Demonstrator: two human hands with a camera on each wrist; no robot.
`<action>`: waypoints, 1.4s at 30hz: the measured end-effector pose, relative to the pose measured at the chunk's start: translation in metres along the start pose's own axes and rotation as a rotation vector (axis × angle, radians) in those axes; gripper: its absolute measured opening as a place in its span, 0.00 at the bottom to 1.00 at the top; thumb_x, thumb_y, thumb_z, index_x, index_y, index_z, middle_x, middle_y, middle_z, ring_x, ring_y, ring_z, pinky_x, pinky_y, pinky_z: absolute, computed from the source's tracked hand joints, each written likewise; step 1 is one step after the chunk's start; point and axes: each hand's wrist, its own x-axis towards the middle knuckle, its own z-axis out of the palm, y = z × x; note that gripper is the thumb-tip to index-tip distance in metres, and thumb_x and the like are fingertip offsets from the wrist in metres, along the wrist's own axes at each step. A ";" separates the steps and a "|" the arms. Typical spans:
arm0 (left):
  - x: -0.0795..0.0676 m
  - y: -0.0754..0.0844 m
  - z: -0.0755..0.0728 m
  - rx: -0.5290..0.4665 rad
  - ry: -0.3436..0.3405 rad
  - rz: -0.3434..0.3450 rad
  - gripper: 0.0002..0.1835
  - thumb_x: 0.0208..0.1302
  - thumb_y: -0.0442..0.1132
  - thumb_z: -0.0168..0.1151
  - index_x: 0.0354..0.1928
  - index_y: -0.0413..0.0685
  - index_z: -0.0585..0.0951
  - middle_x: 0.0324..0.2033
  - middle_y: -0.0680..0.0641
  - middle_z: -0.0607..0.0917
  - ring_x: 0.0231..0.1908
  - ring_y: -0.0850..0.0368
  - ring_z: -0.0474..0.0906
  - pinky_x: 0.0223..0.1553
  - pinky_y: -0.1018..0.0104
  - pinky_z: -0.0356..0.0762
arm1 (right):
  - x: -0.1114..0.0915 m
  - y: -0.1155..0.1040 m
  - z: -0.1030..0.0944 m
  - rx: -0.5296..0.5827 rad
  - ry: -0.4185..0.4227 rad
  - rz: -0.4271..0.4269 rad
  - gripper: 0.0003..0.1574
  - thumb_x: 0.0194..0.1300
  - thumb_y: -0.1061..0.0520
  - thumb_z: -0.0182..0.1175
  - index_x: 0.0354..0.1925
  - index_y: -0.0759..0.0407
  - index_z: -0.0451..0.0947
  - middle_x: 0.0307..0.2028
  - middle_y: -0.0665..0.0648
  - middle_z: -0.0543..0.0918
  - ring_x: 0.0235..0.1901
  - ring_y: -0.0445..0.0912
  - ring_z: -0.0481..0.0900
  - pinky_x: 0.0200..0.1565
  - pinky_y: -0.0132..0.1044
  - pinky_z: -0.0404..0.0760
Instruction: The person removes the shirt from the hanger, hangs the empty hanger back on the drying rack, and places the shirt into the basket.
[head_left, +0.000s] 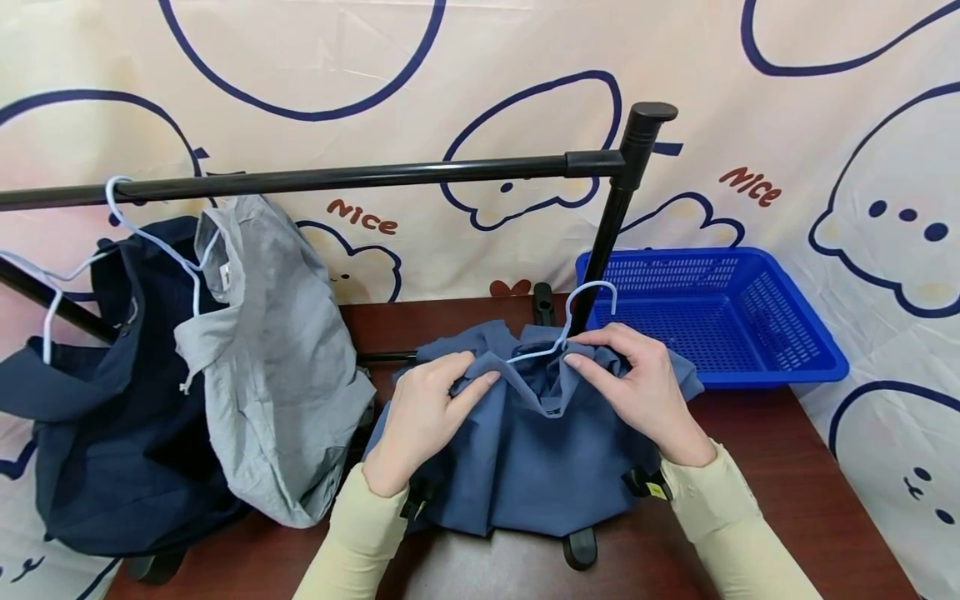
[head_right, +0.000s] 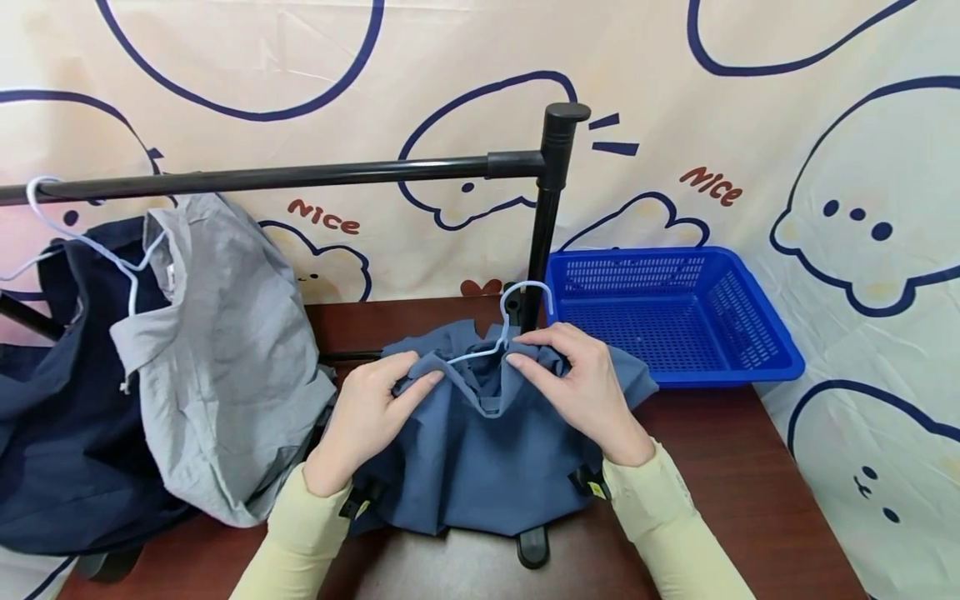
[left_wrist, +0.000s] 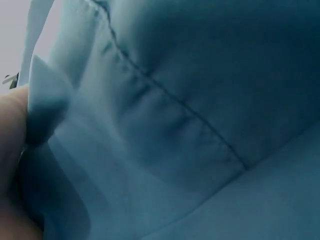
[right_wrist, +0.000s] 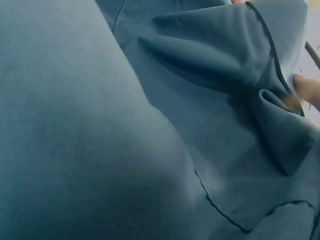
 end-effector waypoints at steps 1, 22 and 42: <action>0.000 0.000 0.000 -0.010 0.004 0.002 0.20 0.75 0.56 0.59 0.25 0.59 0.68 0.20 0.57 0.62 0.19 0.65 0.62 0.21 0.66 0.62 | 0.000 0.001 0.000 -0.002 0.004 -0.001 0.17 0.59 0.66 0.74 0.46 0.53 0.88 0.38 0.46 0.86 0.36 0.40 0.80 0.36 0.31 0.75; -0.009 -0.018 -0.014 -0.094 0.102 0.052 0.14 0.69 0.48 0.69 0.26 0.57 0.77 0.22 0.58 0.68 0.21 0.65 0.64 0.24 0.71 0.60 | -0.002 0.006 -0.014 0.002 0.116 0.093 0.09 0.62 0.66 0.72 0.41 0.56 0.88 0.37 0.48 0.86 0.37 0.41 0.81 0.44 0.29 0.77; -0.005 -0.009 -0.026 -0.248 -0.070 0.015 0.22 0.71 0.46 0.66 0.65 0.57 0.79 0.56 0.57 0.83 0.49 0.59 0.80 0.52 0.57 0.78 | -0.009 0.010 -0.035 0.070 0.120 0.119 0.17 0.56 0.75 0.71 0.43 0.63 0.86 0.38 0.55 0.86 0.39 0.43 0.80 0.43 0.29 0.76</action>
